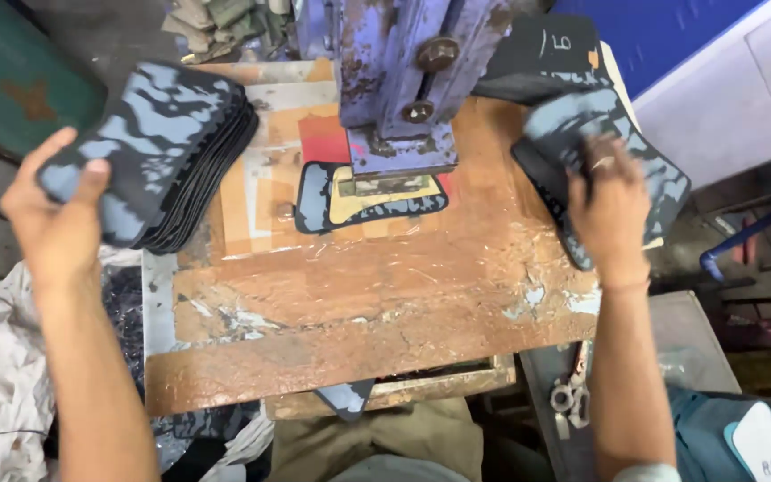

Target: Applying patterns to small fabric components using a manual press machine.

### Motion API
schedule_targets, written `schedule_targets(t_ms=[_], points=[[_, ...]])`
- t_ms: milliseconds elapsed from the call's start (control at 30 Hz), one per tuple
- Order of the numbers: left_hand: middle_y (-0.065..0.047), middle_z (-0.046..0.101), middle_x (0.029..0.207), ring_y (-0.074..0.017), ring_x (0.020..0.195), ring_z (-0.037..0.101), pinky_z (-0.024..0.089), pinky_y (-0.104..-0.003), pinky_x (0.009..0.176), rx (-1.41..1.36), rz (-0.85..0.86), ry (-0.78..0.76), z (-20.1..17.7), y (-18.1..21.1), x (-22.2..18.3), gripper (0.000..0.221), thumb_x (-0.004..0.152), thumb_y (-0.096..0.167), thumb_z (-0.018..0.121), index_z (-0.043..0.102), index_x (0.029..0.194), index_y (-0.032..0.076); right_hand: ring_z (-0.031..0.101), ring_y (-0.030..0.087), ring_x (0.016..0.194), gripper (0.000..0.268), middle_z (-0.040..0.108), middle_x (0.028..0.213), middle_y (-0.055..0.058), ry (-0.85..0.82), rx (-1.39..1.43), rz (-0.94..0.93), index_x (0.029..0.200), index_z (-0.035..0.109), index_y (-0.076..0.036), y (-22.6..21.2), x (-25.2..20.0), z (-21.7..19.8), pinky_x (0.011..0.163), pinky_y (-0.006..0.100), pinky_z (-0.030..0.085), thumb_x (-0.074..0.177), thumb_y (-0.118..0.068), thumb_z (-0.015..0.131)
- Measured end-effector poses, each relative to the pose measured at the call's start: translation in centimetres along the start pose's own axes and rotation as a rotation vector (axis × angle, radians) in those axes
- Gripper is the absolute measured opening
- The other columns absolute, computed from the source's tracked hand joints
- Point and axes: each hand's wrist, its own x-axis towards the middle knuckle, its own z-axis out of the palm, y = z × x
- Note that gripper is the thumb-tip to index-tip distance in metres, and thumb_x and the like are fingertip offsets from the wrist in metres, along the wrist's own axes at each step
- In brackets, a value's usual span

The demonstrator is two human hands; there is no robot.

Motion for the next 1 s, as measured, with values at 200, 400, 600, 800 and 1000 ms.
schedule_targets(t_ms=[200,400,600,800,1000], points=[[-0.021,0.062,0.135,-0.0377,0.123,0.062,0.049,-0.042,0.109,0.86,0.721,0.06,6.1,5.8,-6.8,0.052,0.097,0.001,0.081,0.054,0.141,-0.008,0.059,0.042,0.128,0.047,0.063,0.138,0.022,-0.242,0.393,-0.141,0.139,0.059,0.0,-11.9,-8.0,-0.2,0.109,0.05,0.046,0.094,-0.013,0.064],[-0.01,0.073,0.106,-0.0219,0.084,0.072,0.057,-0.034,0.073,0.593,0.103,-0.367,11.3,0.5,-9.3,0.07,0.09,0.026,0.078,0.046,0.147,0.001,0.043,0.038,0.144,0.059,0.053,0.148,0.02,-0.245,0.466,-0.302,0.132,0.063,-0.002,-17.7,-11.1,3.2,0.12,0.056,0.03,0.086,-0.038,0.075],[-0.01,0.075,0.081,-0.0257,0.074,0.075,0.057,-0.04,0.068,0.592,-0.074,-0.391,16.6,-1.2,-6.9,0.035,0.089,0.041,0.076,0.071,0.11,0.014,0.043,0.034,0.148,0.053,0.053,0.151,0.015,-0.273,0.466,-0.277,0.135,0.063,-0.008,-19.6,-11.2,3.2,0.126,0.054,0.026,0.093,-0.038,0.072],[-0.015,0.072,0.09,-0.0366,0.086,0.068,0.054,-0.047,0.077,0.79,0.358,-0.357,13.0,-1.5,-11.2,0.019,0.087,0.025,0.076,0.073,0.09,0.006,0.014,0.043,0.154,0.077,0.023,0.165,0.025,-0.193,0.311,-0.396,0.155,0.046,-0.011,-20.9,-15.3,2.0,0.121,0.066,0.002,0.097,-0.06,0.053],[-0.007,0.079,0.084,-0.0127,0.069,0.068,0.054,-0.031,0.065,0.703,-0.529,-0.404,-4.4,3.1,-13.2,0.035,0.087,0.036,0.078,0.077,0.113,0.013,0.009,0.046,0.156,0.082,0.017,0.169,0.023,-0.36,0.343,-0.452,0.159,0.038,-0.015,-20.2,-11.7,4.3,0.121,0.069,-0.002,0.095,-0.064,0.047]])
